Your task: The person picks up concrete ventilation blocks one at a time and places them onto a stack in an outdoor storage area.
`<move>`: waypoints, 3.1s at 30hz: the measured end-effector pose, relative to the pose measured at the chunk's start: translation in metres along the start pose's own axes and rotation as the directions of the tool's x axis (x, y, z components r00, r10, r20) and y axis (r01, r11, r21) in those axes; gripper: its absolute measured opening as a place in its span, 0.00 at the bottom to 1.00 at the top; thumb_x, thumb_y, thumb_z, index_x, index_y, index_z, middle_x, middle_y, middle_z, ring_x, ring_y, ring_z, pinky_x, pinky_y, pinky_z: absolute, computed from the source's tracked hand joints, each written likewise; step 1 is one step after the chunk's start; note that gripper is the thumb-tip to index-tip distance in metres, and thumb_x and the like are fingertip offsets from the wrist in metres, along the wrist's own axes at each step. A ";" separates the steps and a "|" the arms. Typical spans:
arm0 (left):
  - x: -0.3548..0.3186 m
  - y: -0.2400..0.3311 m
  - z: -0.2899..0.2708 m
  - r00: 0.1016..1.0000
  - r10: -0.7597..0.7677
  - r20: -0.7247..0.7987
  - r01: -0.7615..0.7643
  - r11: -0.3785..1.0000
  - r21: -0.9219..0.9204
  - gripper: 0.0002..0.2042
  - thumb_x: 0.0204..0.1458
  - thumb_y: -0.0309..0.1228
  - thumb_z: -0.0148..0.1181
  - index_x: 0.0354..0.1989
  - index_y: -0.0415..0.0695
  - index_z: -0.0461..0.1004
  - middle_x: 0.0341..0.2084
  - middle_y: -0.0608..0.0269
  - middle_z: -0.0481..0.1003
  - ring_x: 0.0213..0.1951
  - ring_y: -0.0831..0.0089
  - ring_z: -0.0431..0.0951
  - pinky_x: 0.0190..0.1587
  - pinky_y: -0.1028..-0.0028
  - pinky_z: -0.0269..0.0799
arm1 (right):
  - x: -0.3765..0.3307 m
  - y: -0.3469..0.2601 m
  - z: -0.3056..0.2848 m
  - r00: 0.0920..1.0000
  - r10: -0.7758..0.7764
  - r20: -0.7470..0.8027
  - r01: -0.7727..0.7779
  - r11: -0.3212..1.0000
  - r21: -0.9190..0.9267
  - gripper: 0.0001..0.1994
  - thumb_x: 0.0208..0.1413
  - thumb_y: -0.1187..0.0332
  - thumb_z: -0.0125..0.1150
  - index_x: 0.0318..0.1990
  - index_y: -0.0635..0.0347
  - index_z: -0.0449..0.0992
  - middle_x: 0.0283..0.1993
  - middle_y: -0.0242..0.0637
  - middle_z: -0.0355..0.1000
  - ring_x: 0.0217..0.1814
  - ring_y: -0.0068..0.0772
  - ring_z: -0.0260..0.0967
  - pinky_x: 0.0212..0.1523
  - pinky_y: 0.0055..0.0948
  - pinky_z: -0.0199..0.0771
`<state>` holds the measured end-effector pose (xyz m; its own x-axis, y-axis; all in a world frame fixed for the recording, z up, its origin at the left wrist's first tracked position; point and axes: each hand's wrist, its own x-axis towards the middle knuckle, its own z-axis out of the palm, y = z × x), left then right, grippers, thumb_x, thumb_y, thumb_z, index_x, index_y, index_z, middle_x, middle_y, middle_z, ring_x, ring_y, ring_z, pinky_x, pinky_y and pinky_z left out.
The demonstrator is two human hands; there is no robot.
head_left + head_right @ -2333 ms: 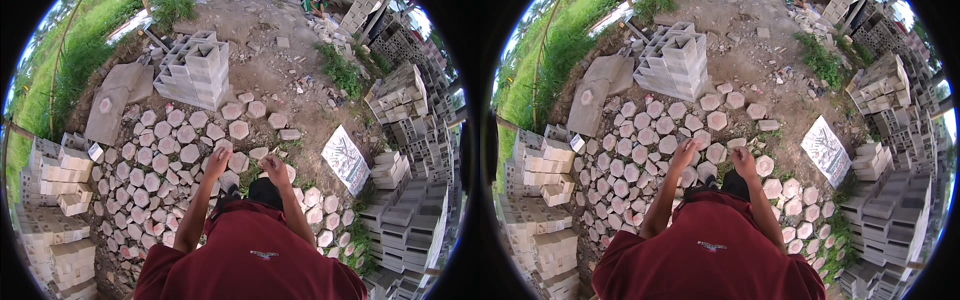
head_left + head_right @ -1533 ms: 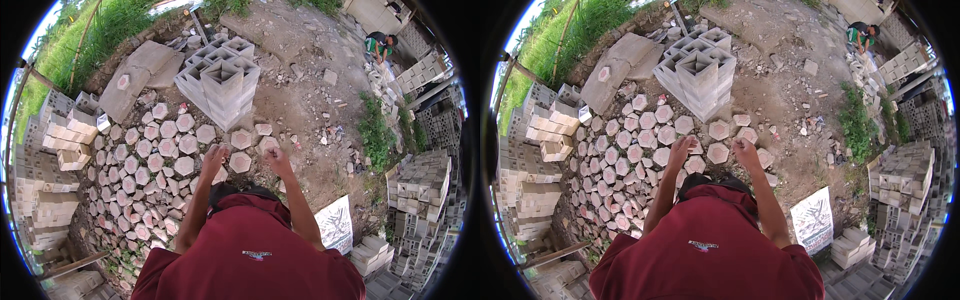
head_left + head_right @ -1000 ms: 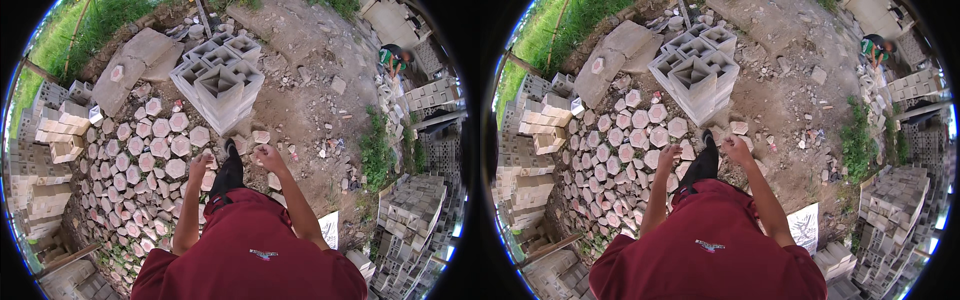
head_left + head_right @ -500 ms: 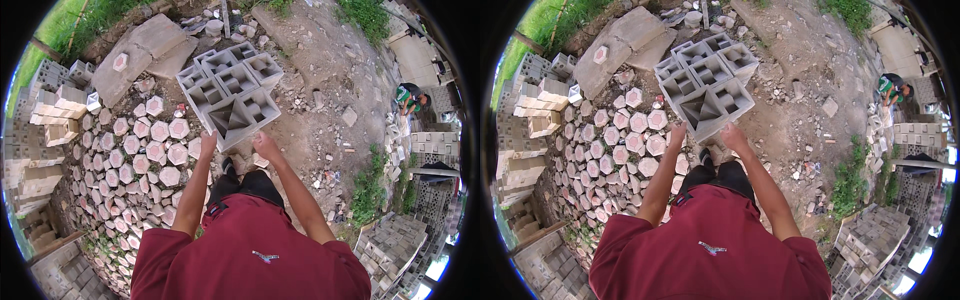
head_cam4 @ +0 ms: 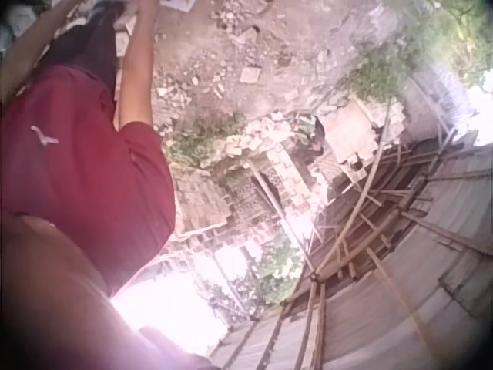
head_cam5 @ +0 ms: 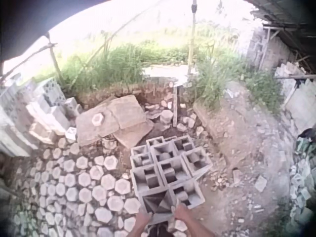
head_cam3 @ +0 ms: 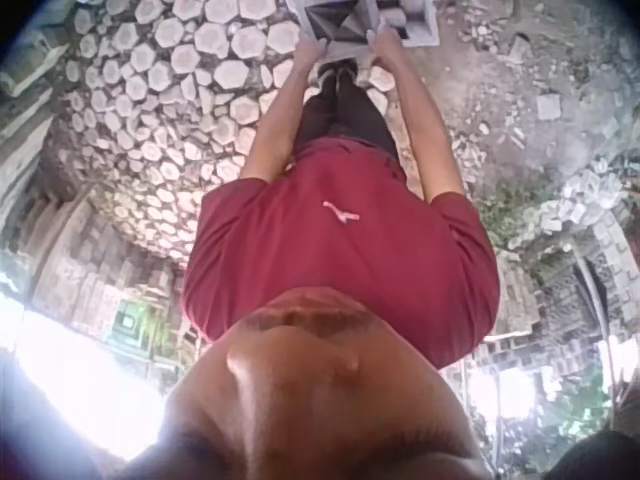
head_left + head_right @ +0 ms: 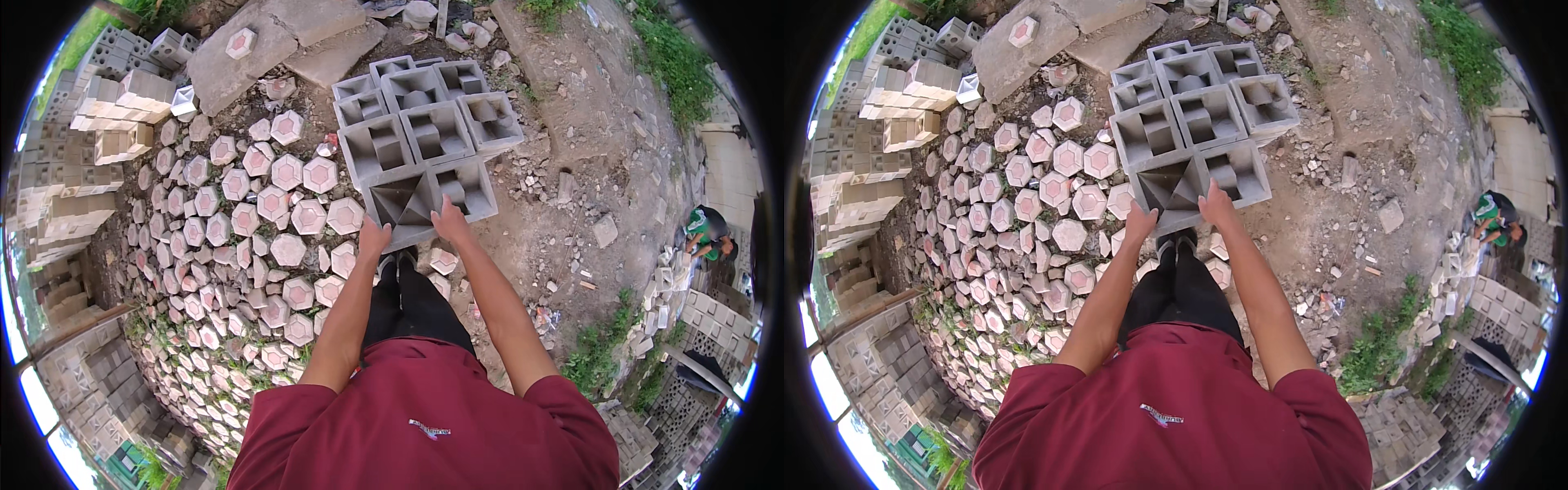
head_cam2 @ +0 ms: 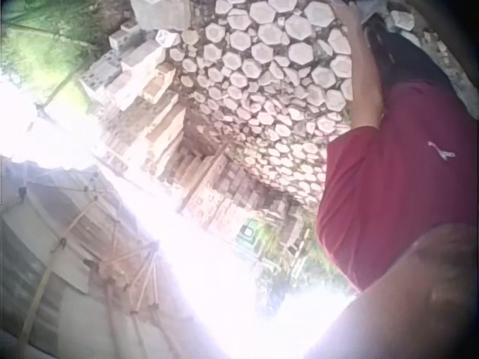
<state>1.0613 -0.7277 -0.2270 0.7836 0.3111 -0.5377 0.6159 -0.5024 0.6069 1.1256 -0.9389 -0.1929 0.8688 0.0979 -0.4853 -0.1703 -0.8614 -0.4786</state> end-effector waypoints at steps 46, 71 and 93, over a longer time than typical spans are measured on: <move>-0.366 -0.167 -0.126 0.818 -0.565 -0.105 -0.414 -0.453 -0.790 0.30 0.60 0.55 0.35 0.55 0.41 0.68 0.45 0.53 0.74 0.42 0.62 0.76 0.47 0.65 0.73 | -0.213 -0.211 0.104 0.350 -0.426 0.834 -0.304 0.791 0.531 0.30 0.64 0.46 0.36 0.63 0.60 0.58 0.57 0.42 0.65 0.55 0.40 0.66 0.57 0.38 0.68; -0.548 -0.431 -0.268 0.097 -0.965 -0.245 -0.949 -0.016 -0.315 0.22 0.60 0.45 0.45 0.54 0.41 0.68 0.43 0.58 0.74 0.41 0.68 0.74 0.45 0.69 0.72 | -0.464 -0.509 0.444 -0.231 -0.055 0.971 0.188 0.977 0.100 0.35 0.59 0.40 0.42 0.62 0.62 0.62 0.57 0.44 0.67 0.55 0.39 0.67 0.54 0.32 0.68; -0.623 -0.693 -0.473 0.202 -0.977 -0.061 -0.962 -0.186 -0.201 0.21 0.61 0.45 0.40 0.47 0.40 0.73 0.38 0.59 0.77 0.38 0.69 0.76 0.45 0.69 0.72 | -0.601 -0.698 0.702 -0.154 -0.115 0.981 0.249 0.957 0.151 0.34 0.60 0.40 0.39 0.59 0.61 0.65 0.52 0.43 0.70 0.49 0.39 0.71 0.50 0.36 0.72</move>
<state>0.1851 -0.1920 -0.0356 -0.4385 0.6034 -0.6660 -0.8520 -0.0431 0.5218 0.3962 -0.0470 -0.0811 -0.5706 0.5728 -0.5884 -0.0166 -0.7245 -0.6891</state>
